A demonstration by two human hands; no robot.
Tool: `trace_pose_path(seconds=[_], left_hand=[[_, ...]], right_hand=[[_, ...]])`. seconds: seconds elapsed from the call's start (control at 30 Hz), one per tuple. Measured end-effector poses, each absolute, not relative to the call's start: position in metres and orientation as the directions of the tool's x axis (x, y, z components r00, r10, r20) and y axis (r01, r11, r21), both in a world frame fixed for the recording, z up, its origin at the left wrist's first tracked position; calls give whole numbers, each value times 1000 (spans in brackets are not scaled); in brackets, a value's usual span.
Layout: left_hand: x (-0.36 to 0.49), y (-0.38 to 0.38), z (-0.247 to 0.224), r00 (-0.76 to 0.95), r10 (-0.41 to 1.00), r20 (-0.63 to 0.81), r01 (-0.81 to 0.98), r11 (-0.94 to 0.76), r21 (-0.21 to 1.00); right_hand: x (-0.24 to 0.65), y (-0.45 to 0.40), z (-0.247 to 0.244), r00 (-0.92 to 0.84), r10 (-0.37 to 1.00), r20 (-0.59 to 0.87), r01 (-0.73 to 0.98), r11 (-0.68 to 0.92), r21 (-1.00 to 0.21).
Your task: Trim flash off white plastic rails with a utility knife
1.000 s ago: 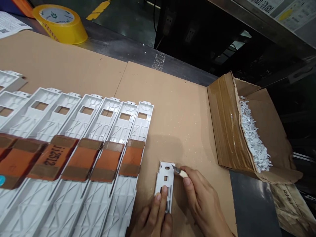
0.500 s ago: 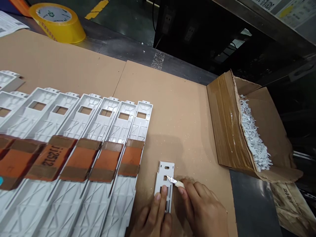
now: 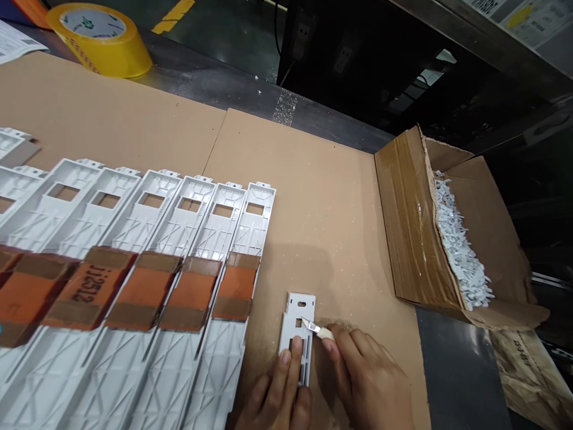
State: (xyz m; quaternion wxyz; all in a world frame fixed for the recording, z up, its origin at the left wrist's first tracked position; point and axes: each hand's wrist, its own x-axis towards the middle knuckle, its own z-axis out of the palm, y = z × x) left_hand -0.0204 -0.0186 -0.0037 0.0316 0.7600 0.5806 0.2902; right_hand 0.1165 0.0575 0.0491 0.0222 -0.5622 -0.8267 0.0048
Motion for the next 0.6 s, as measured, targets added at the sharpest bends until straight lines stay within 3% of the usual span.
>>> trace_pose_path(seconds=[0.4, 0.6], left_hand=[[-20, -19, -4, 154, 895, 420, 868, -326, 376], [-20, -18, -5, 148, 885, 441, 862, -334, 381]], right_hand=[[119, 58, 49, -392, 920, 0, 920, 392, -27], [119, 61, 56, -427, 904, -28, 899, 428, 93]])
